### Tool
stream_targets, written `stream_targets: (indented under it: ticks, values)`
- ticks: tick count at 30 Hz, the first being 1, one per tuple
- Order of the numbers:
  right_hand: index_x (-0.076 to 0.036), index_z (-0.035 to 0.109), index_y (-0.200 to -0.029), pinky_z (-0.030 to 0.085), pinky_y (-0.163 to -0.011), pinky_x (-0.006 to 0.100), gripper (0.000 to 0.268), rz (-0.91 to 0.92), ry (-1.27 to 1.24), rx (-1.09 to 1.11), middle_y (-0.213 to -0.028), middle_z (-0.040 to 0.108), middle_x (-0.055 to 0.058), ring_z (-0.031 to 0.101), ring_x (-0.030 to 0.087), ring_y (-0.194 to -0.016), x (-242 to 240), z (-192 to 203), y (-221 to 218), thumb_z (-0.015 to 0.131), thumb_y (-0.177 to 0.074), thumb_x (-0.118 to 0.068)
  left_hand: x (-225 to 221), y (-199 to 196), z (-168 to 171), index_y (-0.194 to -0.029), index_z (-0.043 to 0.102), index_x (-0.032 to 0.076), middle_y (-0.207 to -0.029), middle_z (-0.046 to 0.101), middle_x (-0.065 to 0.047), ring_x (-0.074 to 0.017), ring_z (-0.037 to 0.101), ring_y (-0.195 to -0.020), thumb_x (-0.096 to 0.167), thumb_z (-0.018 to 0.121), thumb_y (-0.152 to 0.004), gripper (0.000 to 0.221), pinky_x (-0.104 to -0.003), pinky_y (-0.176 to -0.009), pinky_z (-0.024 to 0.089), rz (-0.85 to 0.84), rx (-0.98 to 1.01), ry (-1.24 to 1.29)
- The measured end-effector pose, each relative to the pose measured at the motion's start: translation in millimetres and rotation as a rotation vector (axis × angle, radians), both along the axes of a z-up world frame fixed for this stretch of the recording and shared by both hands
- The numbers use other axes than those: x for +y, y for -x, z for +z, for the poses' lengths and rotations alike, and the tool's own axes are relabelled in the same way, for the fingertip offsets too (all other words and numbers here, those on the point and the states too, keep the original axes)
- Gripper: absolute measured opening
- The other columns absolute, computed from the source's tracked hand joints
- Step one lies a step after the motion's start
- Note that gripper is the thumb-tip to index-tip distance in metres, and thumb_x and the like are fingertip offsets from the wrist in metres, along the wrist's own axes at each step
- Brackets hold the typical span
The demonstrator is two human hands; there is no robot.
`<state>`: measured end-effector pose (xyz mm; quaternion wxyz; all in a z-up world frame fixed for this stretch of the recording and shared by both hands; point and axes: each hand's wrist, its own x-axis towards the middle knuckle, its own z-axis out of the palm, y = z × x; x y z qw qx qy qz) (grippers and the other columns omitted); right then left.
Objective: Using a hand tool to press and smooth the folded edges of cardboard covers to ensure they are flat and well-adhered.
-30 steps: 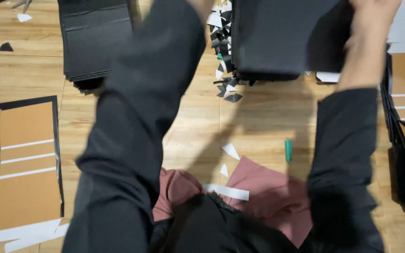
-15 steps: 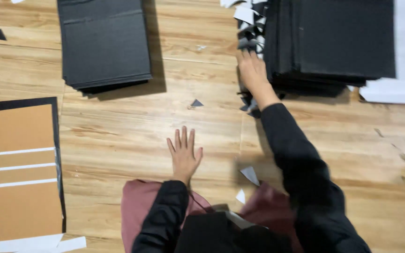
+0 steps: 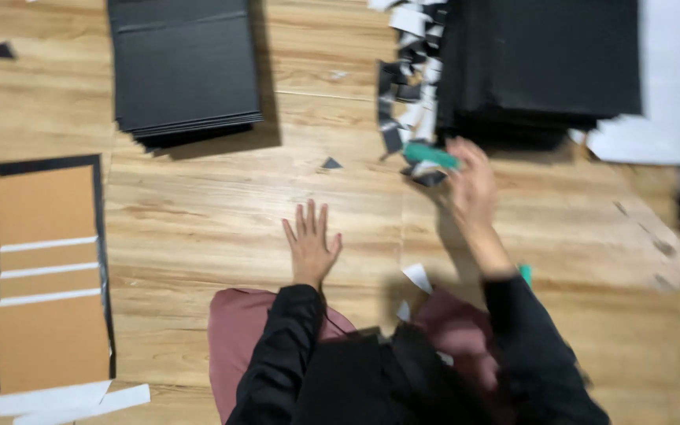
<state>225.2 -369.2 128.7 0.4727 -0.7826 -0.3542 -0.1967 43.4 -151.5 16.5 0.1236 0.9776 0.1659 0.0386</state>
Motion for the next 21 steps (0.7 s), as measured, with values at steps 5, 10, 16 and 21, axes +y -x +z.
stream_targets:
  ticks: [5, 10, 16, 21]
  values:
    - [0.006, 0.048, -0.113, 0.04, -0.089, 0.041, 0.023, -0.393, 0.214, 0.191, -0.104, 0.053, 0.02, 0.051, 0.034, -0.1, -243.3, -7.0, 124.0, 0.049, -0.09, 0.005, -8.6, 2.3, -1.2, -0.141, 0.023, 0.016, -0.148, 0.013, -0.01, -0.0333, 0.009, -0.136, 0.046, 0.038, -0.083, 0.067, -0.06, -0.103, 0.003, -0.036, 0.036, 0.036]
    - [-0.017, 0.055, -0.112, 0.043, -0.074, 0.04, 0.021, -1.108, 0.587, 0.585, -0.099, 0.064, 0.01, 0.06, 0.031, -0.087, -425.1, -58.7, 281.2, 0.057, -0.091, -0.019, -90.6, -7.0, 5.7, -0.14, 0.02, 0.009, -0.148, 0.012, -0.013, -0.0377, 0.004, -0.135, 0.047, 0.045, -0.081, 0.074, -0.068, -0.097, 0.0, -0.218, 0.016, 0.313]
    - [-0.021, 0.047, -0.102, 0.041, -0.051, 0.018, 0.023, -1.201, -0.406, 0.964, -0.078, 0.061, 0.008, 0.058, 0.009, -0.064, -499.4, -167.6, 371.5, 0.053, -0.088, -0.004, -236.5, 54.6, 9.1, -0.127, 0.044, 0.02, -0.137, 0.034, -0.016, -0.0409, 0.023, -0.128, 0.054, 0.035, -0.082, 0.057, -0.067, -0.097, 0.006, -0.801, 0.237, 0.468]
    - [0.006, 0.046, -0.107, 0.034, -0.085, 0.047, 0.039, -1.813, -0.07, 0.267, -0.106, 0.048, 0.03, 0.048, 0.039, -0.095, -431.4, -78.2, 321.0, 0.039, -0.097, -0.031, -226.3, 67.9, 26.3, -0.112, 0.051, 0.01, -0.117, 0.053, -0.014, -0.0337, 0.047, -0.107, 0.038, 0.046, -0.083, 0.041, -0.051, -0.076, 0.033, -0.783, -0.139, 0.478]
